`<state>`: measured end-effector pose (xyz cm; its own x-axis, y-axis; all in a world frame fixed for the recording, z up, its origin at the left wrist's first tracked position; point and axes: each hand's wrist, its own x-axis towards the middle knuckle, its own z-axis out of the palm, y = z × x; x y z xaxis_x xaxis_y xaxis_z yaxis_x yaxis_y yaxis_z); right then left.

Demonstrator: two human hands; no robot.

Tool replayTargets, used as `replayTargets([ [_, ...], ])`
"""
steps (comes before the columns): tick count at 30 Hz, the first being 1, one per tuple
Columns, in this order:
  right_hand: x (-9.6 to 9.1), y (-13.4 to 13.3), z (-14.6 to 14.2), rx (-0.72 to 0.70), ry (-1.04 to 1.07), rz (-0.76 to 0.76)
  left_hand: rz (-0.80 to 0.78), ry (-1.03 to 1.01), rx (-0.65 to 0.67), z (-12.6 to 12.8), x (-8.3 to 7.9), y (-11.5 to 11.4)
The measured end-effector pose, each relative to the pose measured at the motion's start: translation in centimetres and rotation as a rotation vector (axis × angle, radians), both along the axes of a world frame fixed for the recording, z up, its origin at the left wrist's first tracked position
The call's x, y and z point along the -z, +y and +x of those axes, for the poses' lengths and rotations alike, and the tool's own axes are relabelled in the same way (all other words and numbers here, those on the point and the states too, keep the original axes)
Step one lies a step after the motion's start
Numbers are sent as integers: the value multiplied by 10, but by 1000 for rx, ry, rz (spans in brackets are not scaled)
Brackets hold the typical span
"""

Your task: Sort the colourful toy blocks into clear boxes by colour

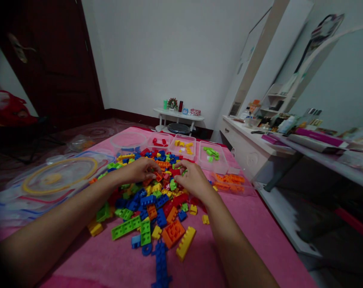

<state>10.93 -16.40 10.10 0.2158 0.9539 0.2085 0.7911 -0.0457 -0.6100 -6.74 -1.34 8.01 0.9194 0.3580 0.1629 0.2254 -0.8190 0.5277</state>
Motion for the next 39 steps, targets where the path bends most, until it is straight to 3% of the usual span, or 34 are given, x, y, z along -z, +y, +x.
replayTargets([
  [2, -8, -6, 1, -25, -66, -20, 19, -28, -25, -2, -2, 4],
  [8, -19, -24, 1, -194, -393, -374, 142, -4, -70, -9, -7, 15],
  [12, -7, -20, -11, -181, -515, -356, 182, -24, -65, -10, -10, 12],
  [15, -2, -15, -10, -167, -461, -323, 133, -60, -83, -7, -11, 7],
  [19, -4, -8, 0, -140, -40, -201, -129, -124, -67, -1, -12, -2],
  [24, -14, -4, -9, -127, 455, 5, -616, -233, 13, 5, -20, -24],
  [28, -16, -4, -20, -119, 508, 58, -983, -211, 90, 5, -24, -43],
  [32, -12, -1, -20, -83, 528, 116, -1224, -217, 168, 8, -19, -48],
  [36, -11, 0, -19, -84, 569, 161, -1444, -265, 68, 12, -12, -42],
  [39, -12, 0, -20, -76, 565, 211, -1518, -314, -55, 14, -9, -37],
])
